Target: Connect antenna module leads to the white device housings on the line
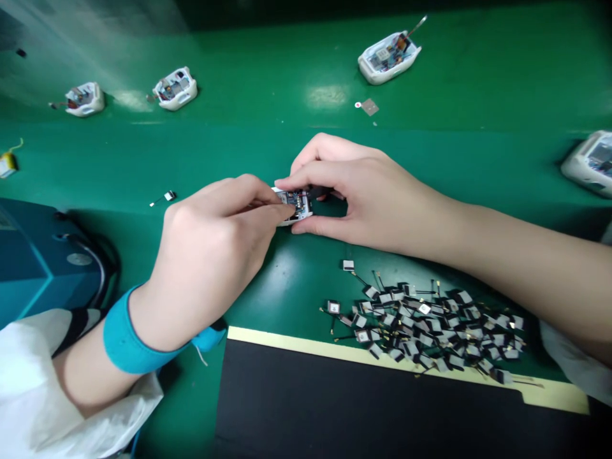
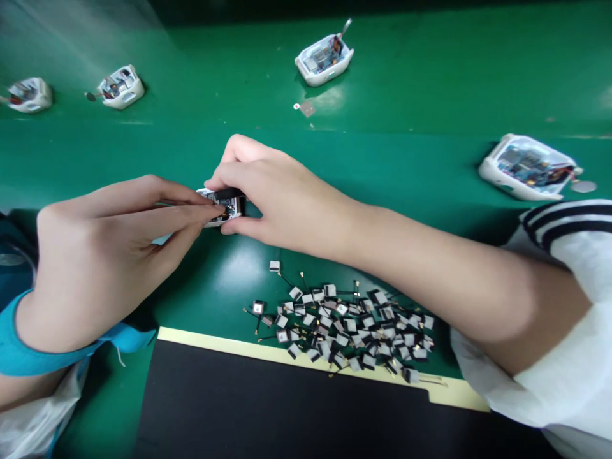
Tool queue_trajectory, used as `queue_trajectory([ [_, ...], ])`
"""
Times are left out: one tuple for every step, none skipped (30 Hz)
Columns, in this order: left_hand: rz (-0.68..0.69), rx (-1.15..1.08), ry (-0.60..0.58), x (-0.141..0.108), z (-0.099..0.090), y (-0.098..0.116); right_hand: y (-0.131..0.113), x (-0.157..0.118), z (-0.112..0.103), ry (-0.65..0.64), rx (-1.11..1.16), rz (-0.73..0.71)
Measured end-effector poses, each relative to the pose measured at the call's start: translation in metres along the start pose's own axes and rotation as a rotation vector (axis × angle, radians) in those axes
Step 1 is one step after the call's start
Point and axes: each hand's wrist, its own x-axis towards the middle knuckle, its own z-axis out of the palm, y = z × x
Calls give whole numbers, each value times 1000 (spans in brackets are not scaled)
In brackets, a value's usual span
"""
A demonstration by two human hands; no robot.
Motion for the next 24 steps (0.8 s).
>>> queue_trajectory([
  [-4, -4, 0, 0, 0, 0, 0, 0, 0, 2, -1, -1],
  [-10, -11, 0, 0, 0, 0, 0, 0, 0, 4, -2, -3],
  [-15, -20, -1, 0, -1, 1, 0, -1, 0, 5, -3, -4],
  [-16, -29, 0, 0, -1, 1, 0, -1, -1, 5, -3, -6],
  [-15, -36, -1, 0, -1, 1, 1, -1, -1, 6, -3, -8],
  [-16, -39, -4, 0, -2, 1, 1, -1, -1, 6, -3, -10],
  [-14, -38, -5, 0, -2, 1, 1, -1, 0, 7, -2, -11],
  [-10, -33, -4, 0, -2, 1, 1, -2, 0, 9, -1, -12],
  [-5, -26, -1, 0, -3, 1, 1, -2, 0, 11, 1, -11],
  [-2, -20, -2, 0, -3, 1, 2, -2, 0, 11, 4, -10],
  [-2, -17, -3, 0, -3, 1, 2, -2, 0, 11, 5, -10],
  [-3, -16, -1, 0, -2, 1, 2, -2, 0, 10, 4, -12],
  [-6, -17, -1, 1, -2, 1, 2, -2, 1, 9, 0, -17],
  [-11, -19, 0, 1, -2, 1, 2, -2, 0, 11, -7, -25],
  [-15, -21, 2, 1, -2, 2, 2, -2, 0, 13, -15, -36],
  [-20, -23, 3, 1, -2, 2, 2, -2, 0, 16, -23, -48],
  [-26, -22, -1, 1, -2, 3, 2, -2, 0, 19, -30, -56],
  [-31, -20, -8, 1, -2, 3, 2, -2, 0, 23, -35, -63],
  [-35, -18, -14, 0, -3, 4, 2, -2, 0, 25, -40, -66],
  [-39, -17, -19, 0, -3, 4, 2, -2, -1, 27, -43, -66],
  [-42, -17, -23, 0, -3, 5, 2, -3, -1, 29, -46, -64],
  [-44, -17, -25, 0, -3, 5, 2, -3, 0, 31, -50, -63],
  [-46, -18, -28, 0, -3, 5, 2, -3, 0, 31, -54, -63],
  [-48, -19, -31, 1, -3, 5, 2, -3, 0, 32, -57, -65],
])
